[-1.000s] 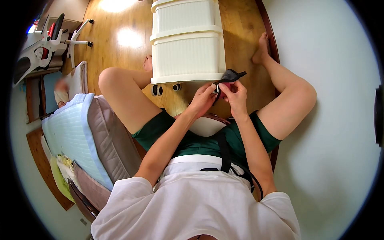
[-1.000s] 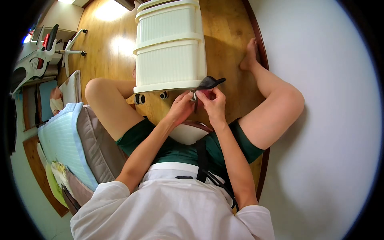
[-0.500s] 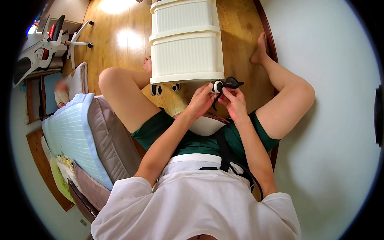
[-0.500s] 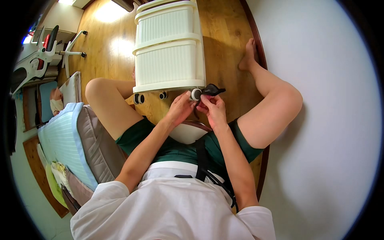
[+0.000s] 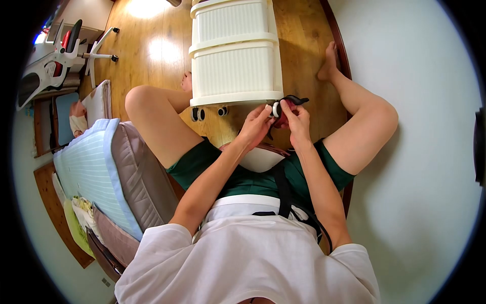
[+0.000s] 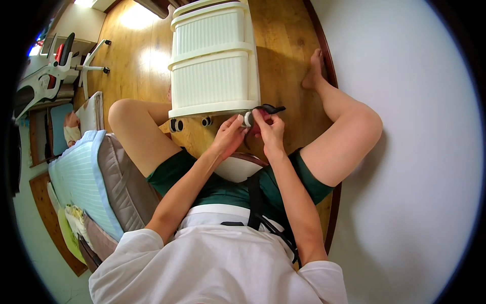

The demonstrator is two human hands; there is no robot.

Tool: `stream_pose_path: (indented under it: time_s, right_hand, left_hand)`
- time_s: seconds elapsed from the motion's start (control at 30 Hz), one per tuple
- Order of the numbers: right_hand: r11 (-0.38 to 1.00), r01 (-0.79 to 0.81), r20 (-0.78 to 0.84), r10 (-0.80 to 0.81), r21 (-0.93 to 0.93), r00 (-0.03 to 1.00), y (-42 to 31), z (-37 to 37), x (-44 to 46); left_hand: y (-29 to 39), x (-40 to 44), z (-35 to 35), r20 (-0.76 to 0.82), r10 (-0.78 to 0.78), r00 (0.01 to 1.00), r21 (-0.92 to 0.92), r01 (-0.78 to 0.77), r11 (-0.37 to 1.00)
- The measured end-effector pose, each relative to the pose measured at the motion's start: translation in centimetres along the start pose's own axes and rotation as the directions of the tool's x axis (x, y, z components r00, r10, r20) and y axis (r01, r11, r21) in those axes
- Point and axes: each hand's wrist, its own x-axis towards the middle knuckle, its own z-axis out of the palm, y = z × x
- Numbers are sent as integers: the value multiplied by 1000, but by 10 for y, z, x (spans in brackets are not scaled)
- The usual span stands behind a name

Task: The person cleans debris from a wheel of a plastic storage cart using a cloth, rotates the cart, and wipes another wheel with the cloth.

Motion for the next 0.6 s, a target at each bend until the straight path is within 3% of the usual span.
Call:
stream_pose_path:
  time_s: [0.1,0.2,0.3,0.6]
  right_hand:
    - [999,30,-74,-31,-17,997,12,-2,11]
    - [987,-107,-78,117,121,990,17,-1,7]
    - [975,-85,-74,102,204,992,18,-8,6]
    - [964,215,-168,-188,158,968,-3,-6,-10]
  left_hand:
    - [-2,-4,4,10,73,997,147,-74,986]
    - [-3,-12,8,17,109,994,203,-110,973]
    - [-3,-19,11,2,153,988,237,-149,960]
    - [1,-16,13,-53,225,973,416,-183,891]
